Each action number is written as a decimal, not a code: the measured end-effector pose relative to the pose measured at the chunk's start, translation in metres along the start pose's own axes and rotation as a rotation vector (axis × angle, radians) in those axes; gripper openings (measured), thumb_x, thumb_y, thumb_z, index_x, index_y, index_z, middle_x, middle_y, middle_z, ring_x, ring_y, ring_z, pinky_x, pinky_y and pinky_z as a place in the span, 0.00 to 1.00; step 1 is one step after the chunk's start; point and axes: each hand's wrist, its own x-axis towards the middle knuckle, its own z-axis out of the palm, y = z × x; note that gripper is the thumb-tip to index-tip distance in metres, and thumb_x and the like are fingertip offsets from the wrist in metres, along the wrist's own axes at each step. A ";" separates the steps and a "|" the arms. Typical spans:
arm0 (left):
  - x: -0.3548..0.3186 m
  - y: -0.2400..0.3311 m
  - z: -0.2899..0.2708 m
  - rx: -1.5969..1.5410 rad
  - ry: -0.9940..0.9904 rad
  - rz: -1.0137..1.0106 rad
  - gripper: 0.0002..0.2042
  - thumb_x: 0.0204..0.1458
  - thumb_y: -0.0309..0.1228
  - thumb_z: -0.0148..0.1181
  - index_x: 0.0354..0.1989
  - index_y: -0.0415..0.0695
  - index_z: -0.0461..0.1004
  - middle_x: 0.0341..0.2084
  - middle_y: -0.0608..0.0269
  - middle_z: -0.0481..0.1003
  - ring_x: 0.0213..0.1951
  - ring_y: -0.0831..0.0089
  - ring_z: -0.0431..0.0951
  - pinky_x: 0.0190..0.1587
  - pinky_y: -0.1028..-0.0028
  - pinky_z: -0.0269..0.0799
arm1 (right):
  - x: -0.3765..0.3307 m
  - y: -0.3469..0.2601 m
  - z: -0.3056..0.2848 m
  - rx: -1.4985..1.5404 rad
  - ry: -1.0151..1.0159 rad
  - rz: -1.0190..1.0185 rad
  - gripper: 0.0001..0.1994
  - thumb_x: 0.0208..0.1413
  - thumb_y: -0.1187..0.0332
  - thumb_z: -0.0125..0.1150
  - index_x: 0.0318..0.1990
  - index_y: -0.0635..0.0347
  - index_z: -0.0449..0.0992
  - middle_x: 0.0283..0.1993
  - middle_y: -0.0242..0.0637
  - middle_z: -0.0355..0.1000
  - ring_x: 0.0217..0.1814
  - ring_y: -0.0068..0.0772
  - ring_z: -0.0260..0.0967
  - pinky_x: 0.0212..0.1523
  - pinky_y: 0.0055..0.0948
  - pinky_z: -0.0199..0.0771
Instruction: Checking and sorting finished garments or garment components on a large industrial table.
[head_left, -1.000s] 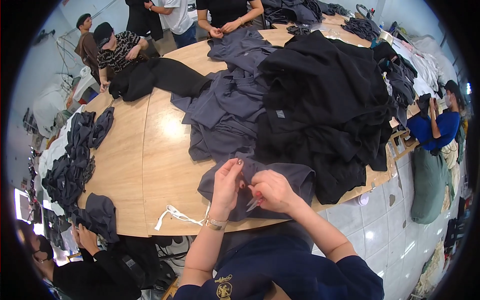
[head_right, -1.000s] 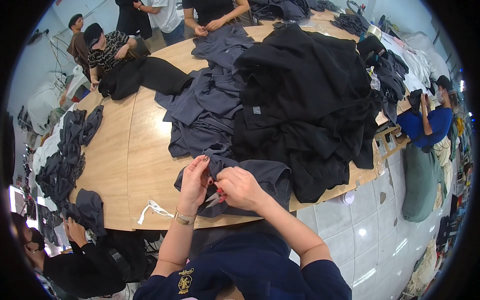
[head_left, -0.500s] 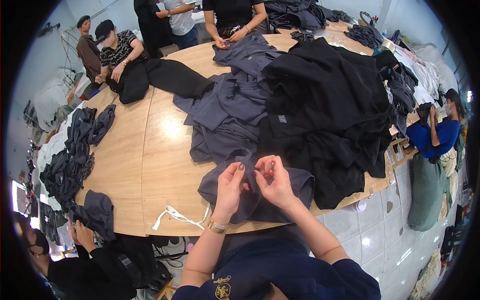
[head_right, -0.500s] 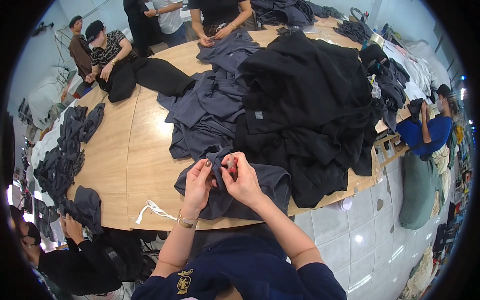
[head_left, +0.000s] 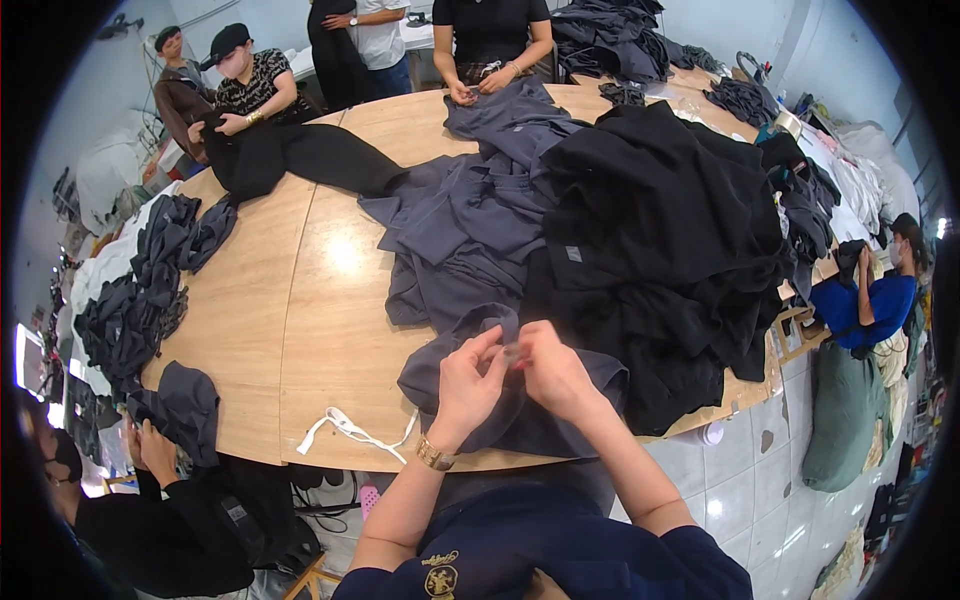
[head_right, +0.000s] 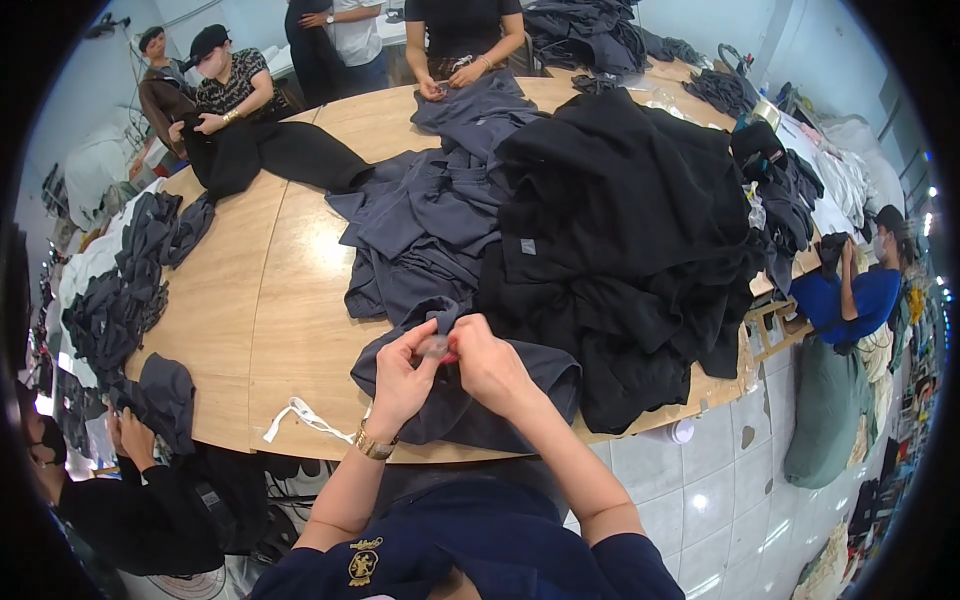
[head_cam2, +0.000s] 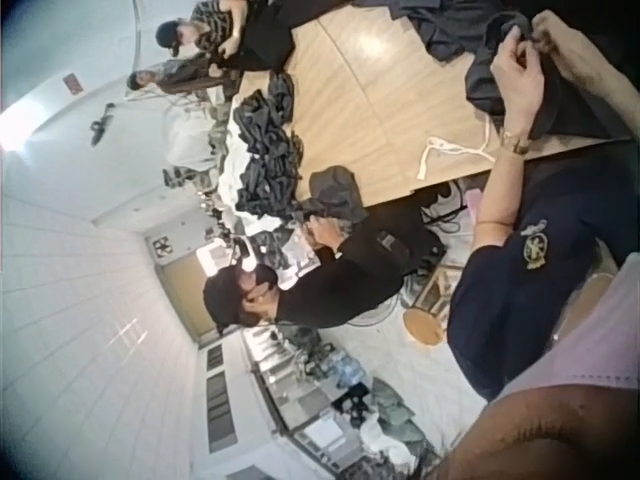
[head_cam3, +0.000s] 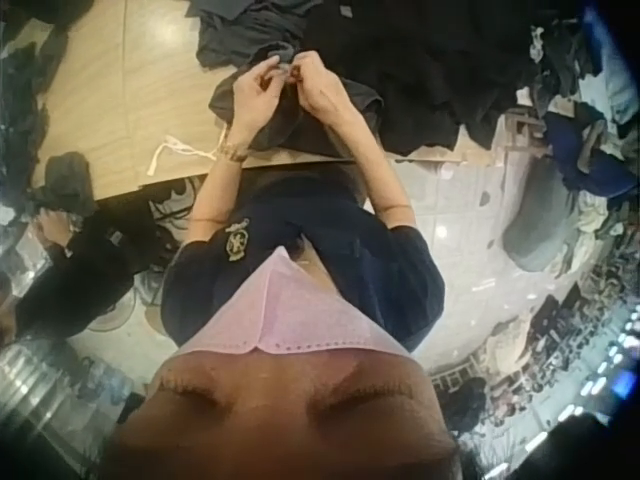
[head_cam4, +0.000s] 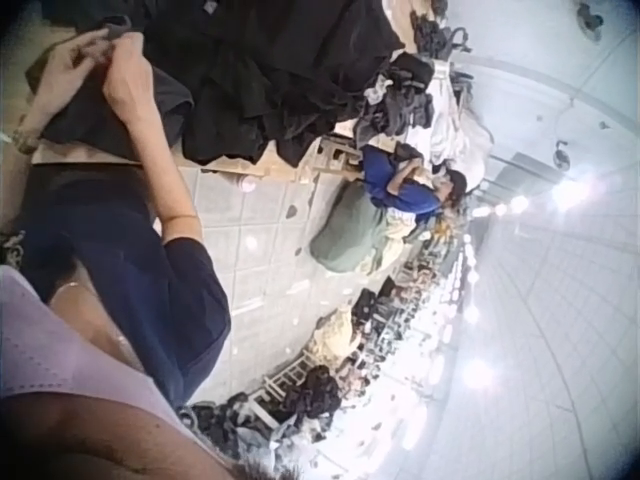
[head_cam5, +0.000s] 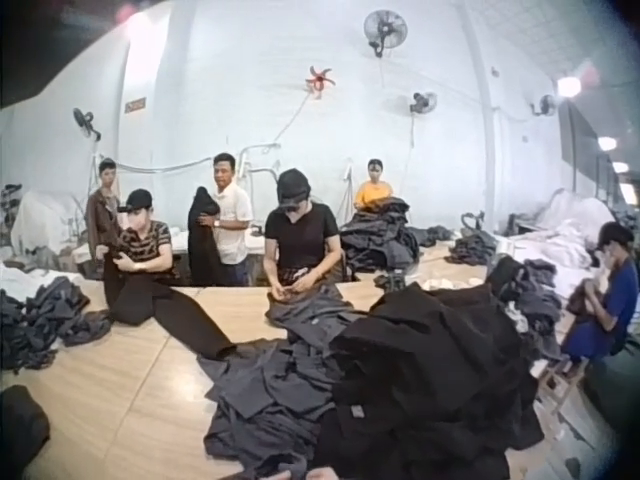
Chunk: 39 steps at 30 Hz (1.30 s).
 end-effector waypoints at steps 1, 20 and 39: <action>0.003 0.000 0.000 -0.003 0.005 0.002 0.17 0.52 0.26 0.59 0.50 0.31 0.71 0.33 0.56 0.79 0.34 0.82 0.76 0.37 0.80 0.71 | 0.001 0.004 0.002 -0.002 -0.004 -0.005 0.09 0.48 0.82 0.53 0.37 0.64 0.62 0.36 0.47 0.66 0.28 0.47 0.70 0.29 0.35 0.71; 0.062 -0.038 -0.051 0.126 0.034 -0.016 0.19 0.53 0.36 0.59 0.50 0.41 0.67 0.30 0.57 0.79 0.35 0.70 0.79 0.39 0.73 0.71 | -0.023 0.022 0.009 0.168 0.311 0.284 0.07 0.55 0.77 0.51 0.39 0.63 0.62 0.28 0.41 0.67 0.26 0.36 0.69 0.27 0.30 0.69; -0.148 -0.135 -0.092 0.287 0.908 -0.385 0.11 0.47 0.25 0.58 0.40 0.40 0.71 0.36 0.50 0.71 0.39 0.57 0.71 0.46 0.63 0.66 | -0.021 0.023 0.233 0.521 -0.570 0.582 0.12 0.64 0.60 0.44 0.40 0.60 0.64 0.29 0.32 0.67 0.30 0.21 0.66 0.32 0.23 0.68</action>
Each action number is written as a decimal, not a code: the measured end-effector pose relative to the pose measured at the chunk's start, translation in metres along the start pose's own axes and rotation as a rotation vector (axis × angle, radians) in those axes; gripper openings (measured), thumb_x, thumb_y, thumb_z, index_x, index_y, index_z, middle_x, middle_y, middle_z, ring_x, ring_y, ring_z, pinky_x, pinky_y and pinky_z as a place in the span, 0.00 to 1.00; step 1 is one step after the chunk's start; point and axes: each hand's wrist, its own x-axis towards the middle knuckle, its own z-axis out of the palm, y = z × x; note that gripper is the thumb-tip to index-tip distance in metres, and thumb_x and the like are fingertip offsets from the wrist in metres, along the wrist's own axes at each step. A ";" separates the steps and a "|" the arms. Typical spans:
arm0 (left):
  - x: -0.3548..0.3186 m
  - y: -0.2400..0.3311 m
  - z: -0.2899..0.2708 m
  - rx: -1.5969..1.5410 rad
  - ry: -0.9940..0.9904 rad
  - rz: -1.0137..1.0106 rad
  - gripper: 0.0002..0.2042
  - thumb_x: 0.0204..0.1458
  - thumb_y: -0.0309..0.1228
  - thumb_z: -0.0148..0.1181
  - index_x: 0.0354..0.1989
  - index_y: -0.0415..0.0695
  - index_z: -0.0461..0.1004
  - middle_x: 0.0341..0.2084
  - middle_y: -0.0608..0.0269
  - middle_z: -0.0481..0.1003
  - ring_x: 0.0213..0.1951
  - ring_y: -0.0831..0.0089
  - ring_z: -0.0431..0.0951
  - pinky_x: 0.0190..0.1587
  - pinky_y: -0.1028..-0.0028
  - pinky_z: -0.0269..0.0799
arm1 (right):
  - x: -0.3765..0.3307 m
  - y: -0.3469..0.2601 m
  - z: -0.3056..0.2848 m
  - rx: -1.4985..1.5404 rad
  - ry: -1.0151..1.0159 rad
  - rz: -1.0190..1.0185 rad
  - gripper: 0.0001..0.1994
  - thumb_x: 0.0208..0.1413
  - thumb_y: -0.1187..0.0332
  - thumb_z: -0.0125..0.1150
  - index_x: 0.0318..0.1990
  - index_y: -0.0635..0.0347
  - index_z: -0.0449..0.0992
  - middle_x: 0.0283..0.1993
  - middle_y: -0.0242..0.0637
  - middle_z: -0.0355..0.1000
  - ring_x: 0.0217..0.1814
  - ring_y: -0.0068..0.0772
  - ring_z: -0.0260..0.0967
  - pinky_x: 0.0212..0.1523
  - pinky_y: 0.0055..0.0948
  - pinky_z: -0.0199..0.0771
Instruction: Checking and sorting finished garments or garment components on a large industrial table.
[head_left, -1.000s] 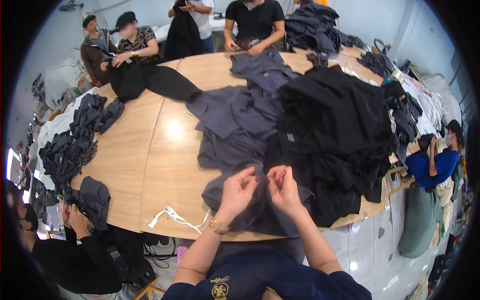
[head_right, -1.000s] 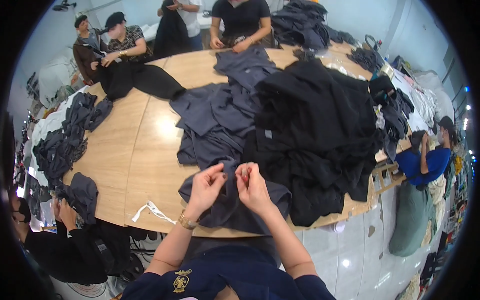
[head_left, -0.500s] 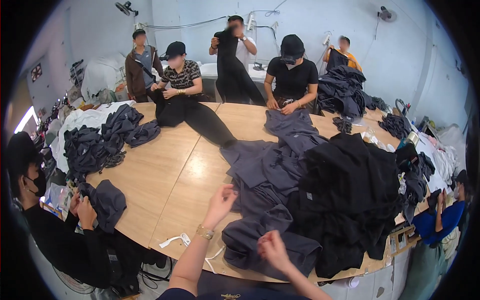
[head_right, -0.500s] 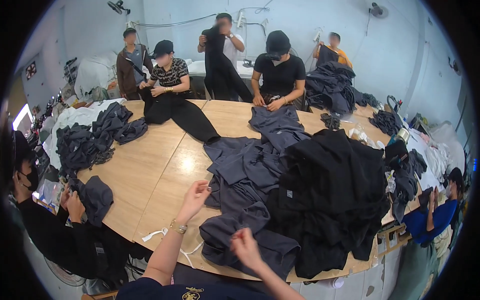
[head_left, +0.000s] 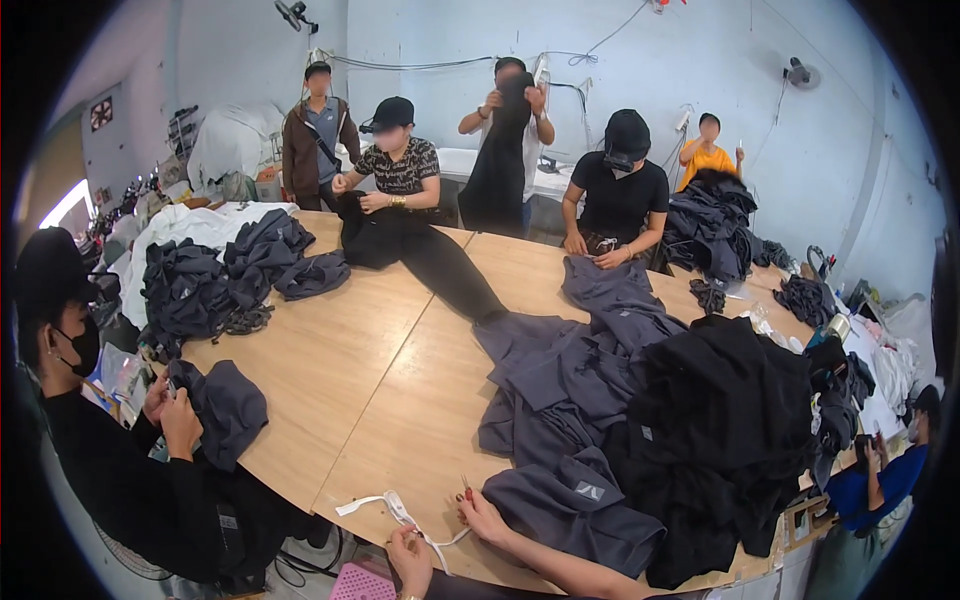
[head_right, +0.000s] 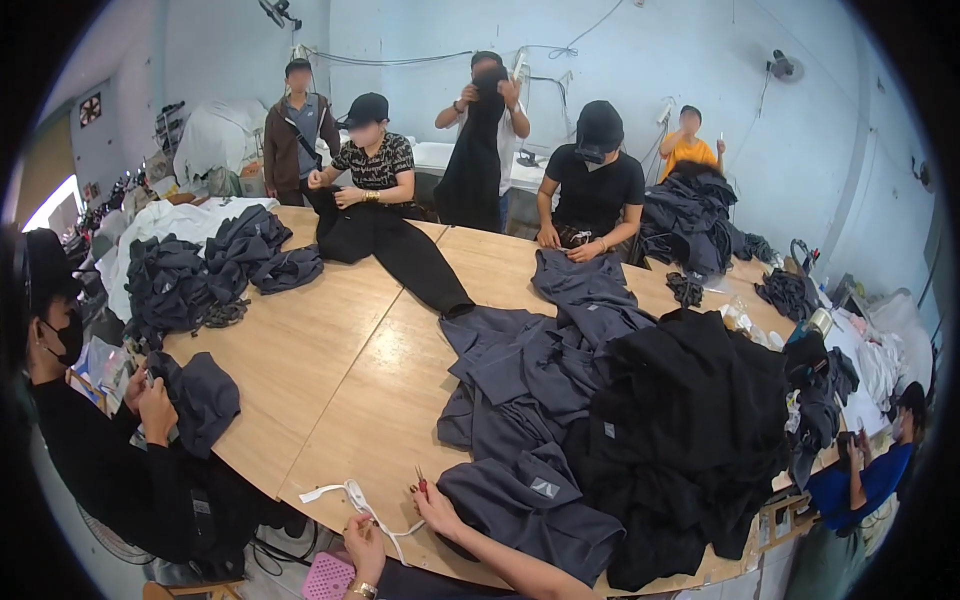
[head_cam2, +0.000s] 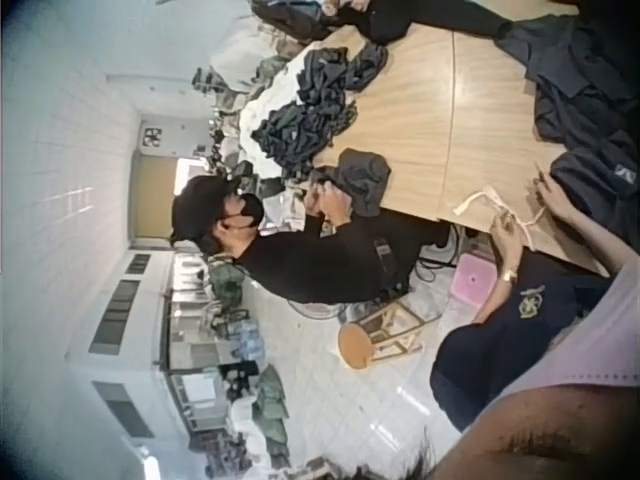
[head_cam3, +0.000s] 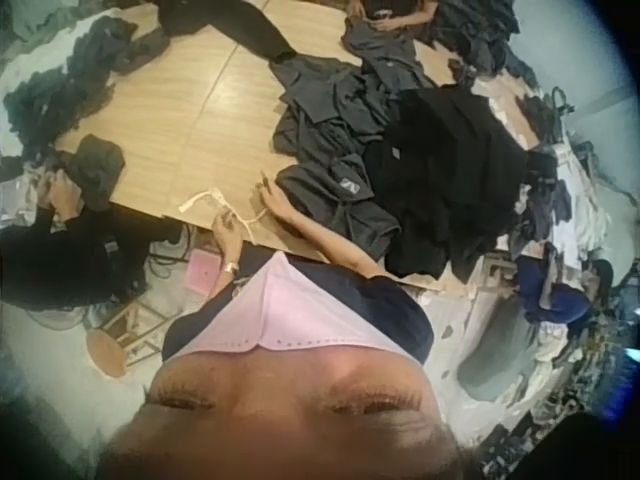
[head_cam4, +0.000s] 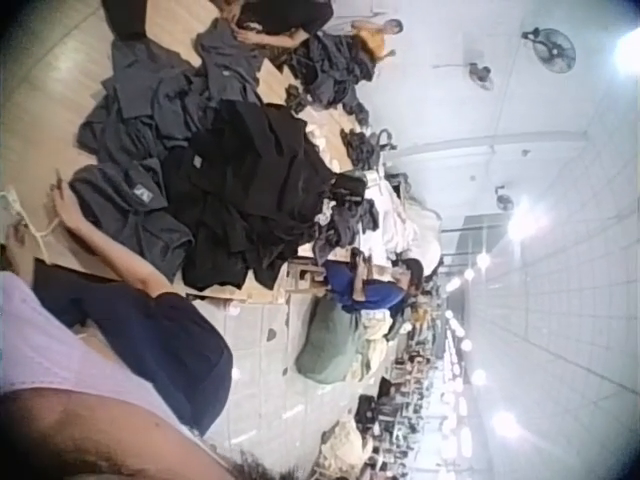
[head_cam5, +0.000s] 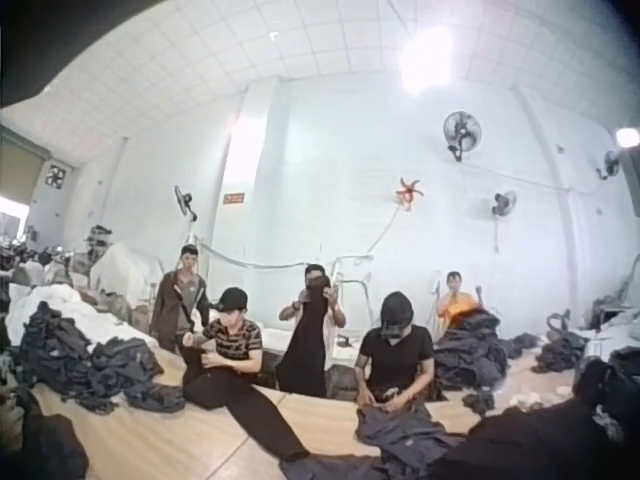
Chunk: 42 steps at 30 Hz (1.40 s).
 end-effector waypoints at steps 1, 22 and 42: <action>-0.003 0.009 0.003 -0.054 0.006 -0.022 0.10 0.46 0.24 0.59 0.37 0.38 0.71 0.34 0.53 0.72 0.40 0.59 0.71 0.44 0.65 0.66 | -0.004 0.000 -0.005 -0.023 -0.018 -0.007 0.12 0.64 0.60 0.44 0.41 0.60 0.63 0.30 0.33 0.67 0.31 0.21 0.67 0.33 0.22 0.69; 0.012 0.058 0.063 -0.281 -0.236 0.224 0.10 0.46 0.23 0.59 0.38 0.40 0.71 0.38 0.54 0.73 0.45 0.57 0.70 0.50 0.64 0.63 | -0.117 -0.029 -0.167 -0.662 0.952 -0.100 0.24 0.40 0.63 0.70 0.38 0.65 0.62 0.34 0.46 0.62 0.37 0.49 0.62 0.38 0.40 0.63; 0.016 0.059 0.068 -0.151 -0.229 0.304 0.10 0.47 0.25 0.59 0.40 0.42 0.72 0.39 0.59 0.74 0.42 0.64 0.72 0.42 0.68 0.67 | -0.115 0.016 -0.142 -0.549 0.876 -0.044 0.17 0.49 0.65 0.63 0.37 0.64 0.61 0.32 0.49 0.65 0.34 0.54 0.66 0.35 0.43 0.67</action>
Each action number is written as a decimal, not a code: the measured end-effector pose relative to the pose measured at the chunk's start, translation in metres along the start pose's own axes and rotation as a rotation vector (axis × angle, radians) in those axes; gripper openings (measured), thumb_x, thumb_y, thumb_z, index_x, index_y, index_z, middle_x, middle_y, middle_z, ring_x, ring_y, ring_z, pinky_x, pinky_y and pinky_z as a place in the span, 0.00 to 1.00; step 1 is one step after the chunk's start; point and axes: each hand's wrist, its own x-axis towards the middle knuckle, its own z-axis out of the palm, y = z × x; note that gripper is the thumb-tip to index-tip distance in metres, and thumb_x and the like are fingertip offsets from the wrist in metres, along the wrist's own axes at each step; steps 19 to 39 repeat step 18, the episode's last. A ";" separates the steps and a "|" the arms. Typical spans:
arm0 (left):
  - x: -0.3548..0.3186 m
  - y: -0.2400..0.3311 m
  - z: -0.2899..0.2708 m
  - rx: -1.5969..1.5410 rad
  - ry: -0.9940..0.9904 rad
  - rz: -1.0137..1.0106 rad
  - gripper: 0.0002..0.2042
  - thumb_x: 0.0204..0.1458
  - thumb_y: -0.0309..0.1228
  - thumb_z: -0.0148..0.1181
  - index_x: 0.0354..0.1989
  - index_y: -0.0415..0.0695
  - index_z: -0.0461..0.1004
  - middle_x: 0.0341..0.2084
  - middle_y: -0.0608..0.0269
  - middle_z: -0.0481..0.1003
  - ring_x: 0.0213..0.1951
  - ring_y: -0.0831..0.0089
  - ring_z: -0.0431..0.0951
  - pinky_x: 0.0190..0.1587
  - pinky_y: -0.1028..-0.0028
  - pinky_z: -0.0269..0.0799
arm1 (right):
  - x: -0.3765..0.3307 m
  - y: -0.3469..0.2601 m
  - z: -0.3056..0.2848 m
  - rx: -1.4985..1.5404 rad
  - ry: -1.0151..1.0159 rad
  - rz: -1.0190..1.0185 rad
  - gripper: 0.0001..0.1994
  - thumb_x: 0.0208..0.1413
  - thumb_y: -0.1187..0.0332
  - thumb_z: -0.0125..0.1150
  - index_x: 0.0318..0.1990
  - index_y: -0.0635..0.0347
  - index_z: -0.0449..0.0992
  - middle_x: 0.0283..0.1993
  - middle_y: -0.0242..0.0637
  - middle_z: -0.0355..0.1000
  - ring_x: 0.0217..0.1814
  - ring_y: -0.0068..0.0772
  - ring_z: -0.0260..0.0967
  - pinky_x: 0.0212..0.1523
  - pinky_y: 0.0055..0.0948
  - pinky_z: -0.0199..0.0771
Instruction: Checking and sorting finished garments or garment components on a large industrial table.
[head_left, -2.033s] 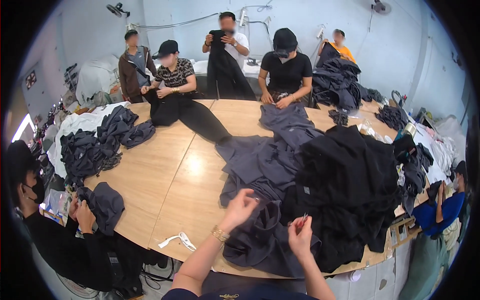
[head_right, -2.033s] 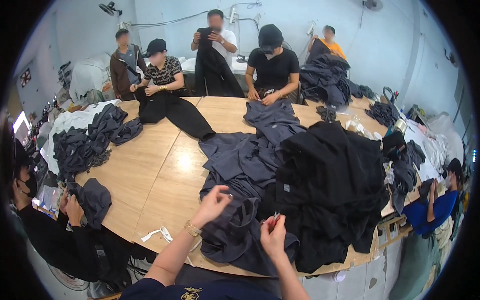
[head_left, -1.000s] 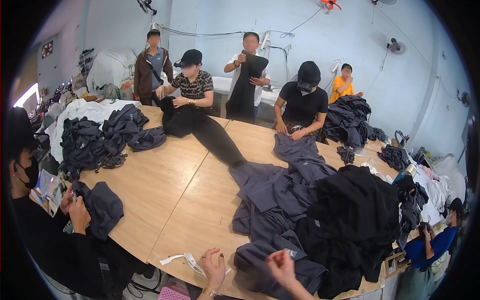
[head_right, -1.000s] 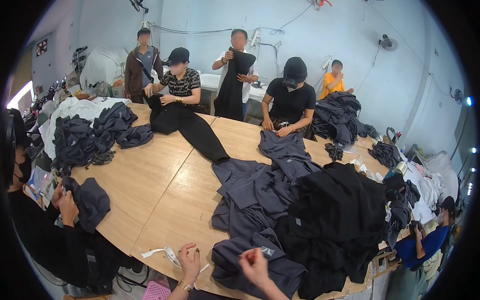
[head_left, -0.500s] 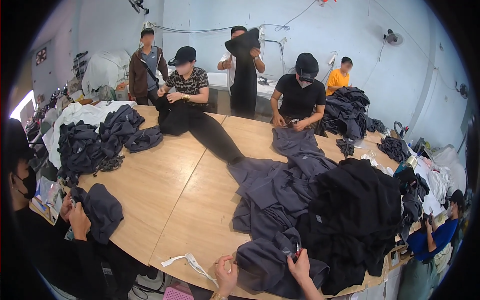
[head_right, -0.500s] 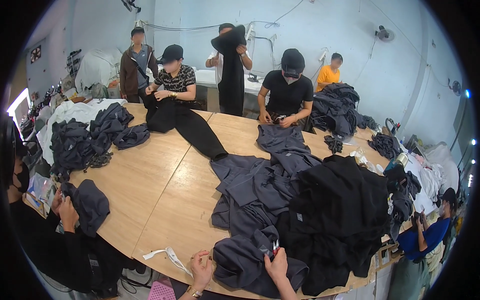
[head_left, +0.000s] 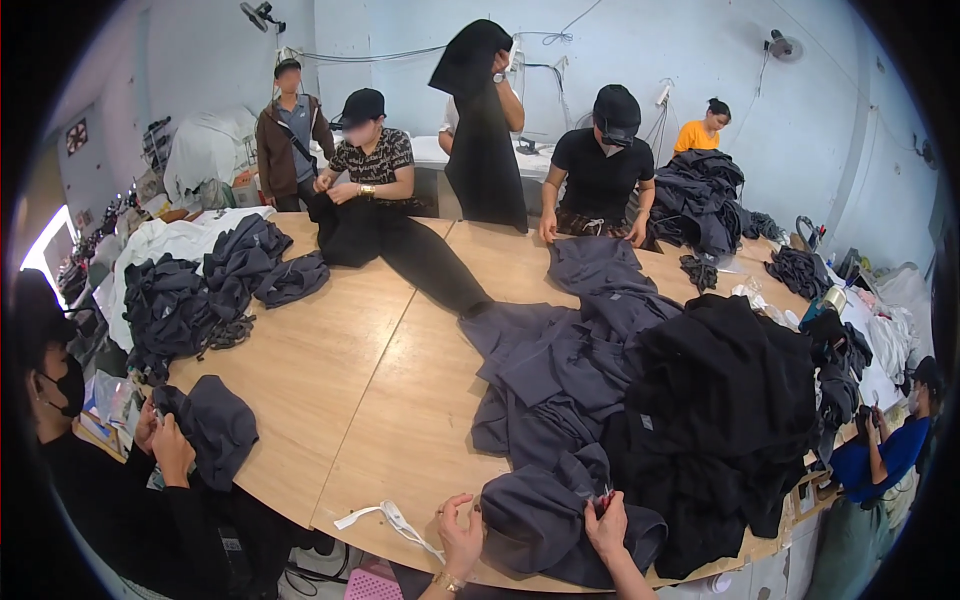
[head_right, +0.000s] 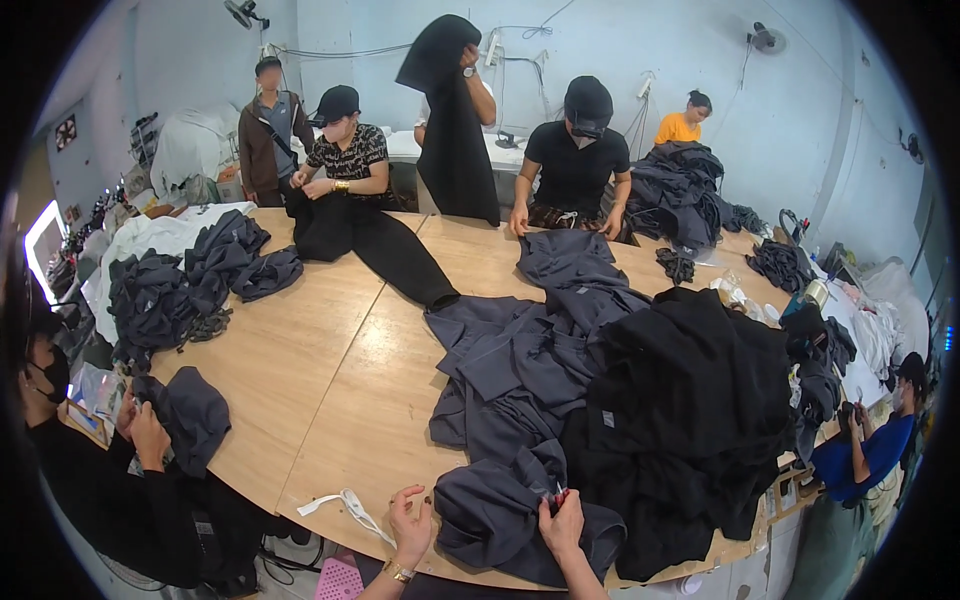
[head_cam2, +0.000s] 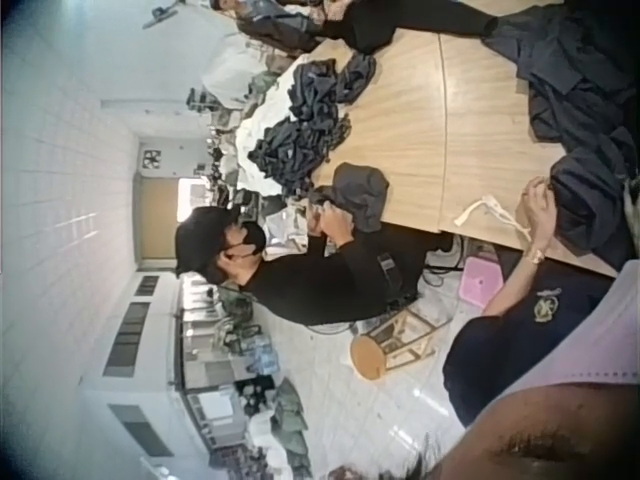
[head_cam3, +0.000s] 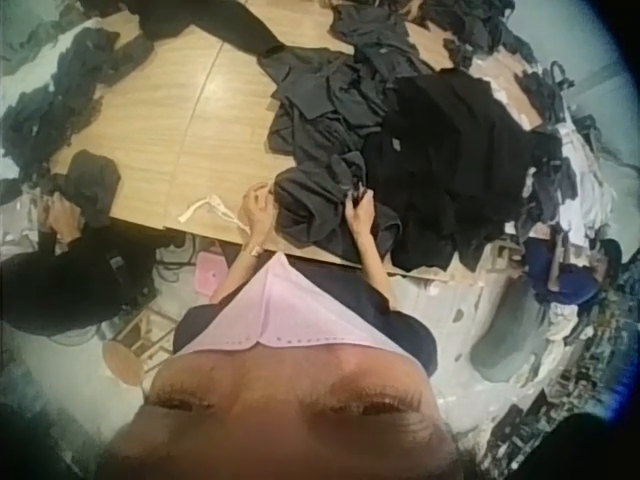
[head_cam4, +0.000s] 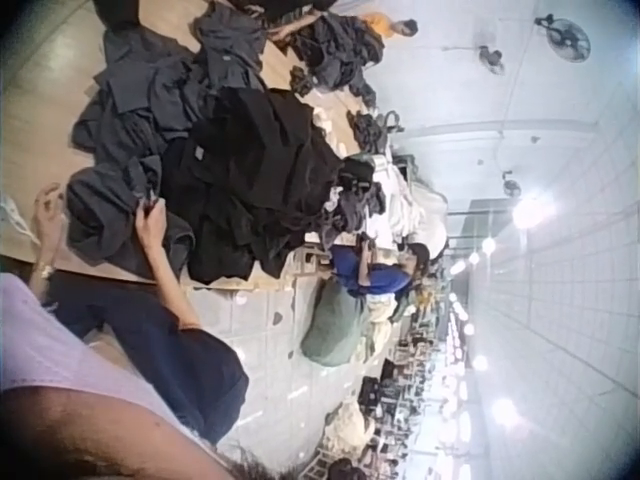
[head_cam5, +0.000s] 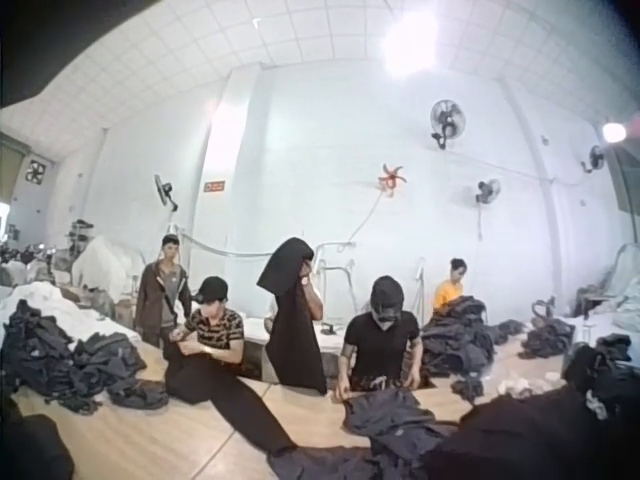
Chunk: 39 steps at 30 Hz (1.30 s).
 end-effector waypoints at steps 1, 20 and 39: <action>0.002 0.002 0.000 0.001 -0.005 0.005 0.10 0.48 0.25 0.58 0.40 0.42 0.72 0.39 0.59 0.74 0.42 0.64 0.72 0.42 0.68 0.67 | -0.001 0.004 0.002 0.021 0.029 -0.004 0.17 0.49 0.65 0.63 0.37 0.64 0.61 0.31 0.49 0.65 0.33 0.53 0.66 0.34 0.42 0.67; 0.057 0.277 -0.145 -0.539 0.860 1.567 0.21 0.57 0.39 0.45 0.57 0.42 0.62 0.56 0.51 0.64 0.56 0.62 0.65 0.55 0.62 0.61 | -0.008 0.017 0.012 0.031 0.070 -0.114 0.13 0.47 0.69 0.61 0.35 0.64 0.64 0.28 0.44 0.62 0.30 0.48 0.64 0.34 0.40 0.65; 0.057 0.277 -0.145 -0.539 0.860 1.567 0.21 0.57 0.39 0.45 0.57 0.42 0.62 0.56 0.51 0.64 0.56 0.62 0.65 0.55 0.62 0.61 | -0.008 0.017 0.012 0.031 0.070 -0.114 0.13 0.47 0.69 0.61 0.35 0.64 0.64 0.28 0.44 0.62 0.30 0.48 0.64 0.34 0.40 0.65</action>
